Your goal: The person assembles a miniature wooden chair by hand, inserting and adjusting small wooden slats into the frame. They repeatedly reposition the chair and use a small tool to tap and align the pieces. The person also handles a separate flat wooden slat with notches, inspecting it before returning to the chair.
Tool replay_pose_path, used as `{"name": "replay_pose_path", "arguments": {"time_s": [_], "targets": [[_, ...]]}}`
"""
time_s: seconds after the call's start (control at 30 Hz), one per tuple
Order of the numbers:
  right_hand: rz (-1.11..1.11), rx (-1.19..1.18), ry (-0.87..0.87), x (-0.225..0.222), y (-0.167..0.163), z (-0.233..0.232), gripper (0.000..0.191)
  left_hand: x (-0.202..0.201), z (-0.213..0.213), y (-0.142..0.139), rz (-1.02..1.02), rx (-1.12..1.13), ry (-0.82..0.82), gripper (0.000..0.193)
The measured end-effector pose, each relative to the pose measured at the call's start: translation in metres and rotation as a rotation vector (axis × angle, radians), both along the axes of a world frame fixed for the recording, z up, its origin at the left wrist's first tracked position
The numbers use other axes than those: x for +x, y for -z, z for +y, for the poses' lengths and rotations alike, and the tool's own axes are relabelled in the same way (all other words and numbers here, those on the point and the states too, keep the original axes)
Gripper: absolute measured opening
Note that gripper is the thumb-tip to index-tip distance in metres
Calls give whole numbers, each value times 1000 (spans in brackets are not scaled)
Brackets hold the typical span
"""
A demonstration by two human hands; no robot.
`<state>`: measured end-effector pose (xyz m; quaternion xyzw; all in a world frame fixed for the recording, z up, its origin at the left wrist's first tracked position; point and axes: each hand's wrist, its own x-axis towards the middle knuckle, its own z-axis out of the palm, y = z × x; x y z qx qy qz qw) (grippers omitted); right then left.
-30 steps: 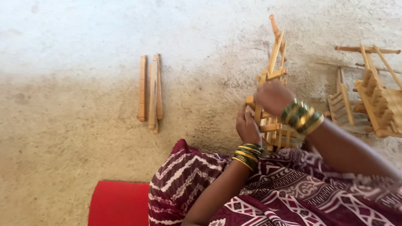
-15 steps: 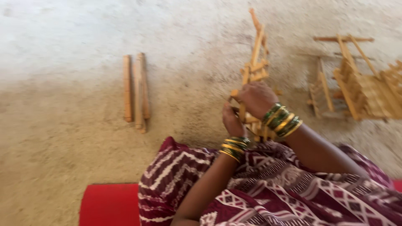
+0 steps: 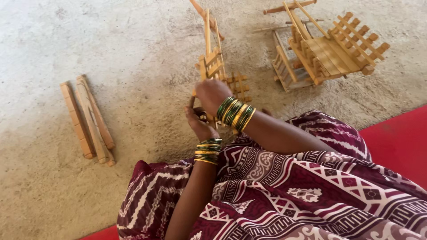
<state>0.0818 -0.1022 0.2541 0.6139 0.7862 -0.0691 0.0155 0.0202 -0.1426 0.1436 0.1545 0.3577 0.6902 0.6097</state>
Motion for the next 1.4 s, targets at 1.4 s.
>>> {"name": "replay_pose_path", "arguments": {"time_s": [1.4], "targets": [[-42,34,40,-12,5,-19,26,-3,7,30,-97,16,3,71]]}}
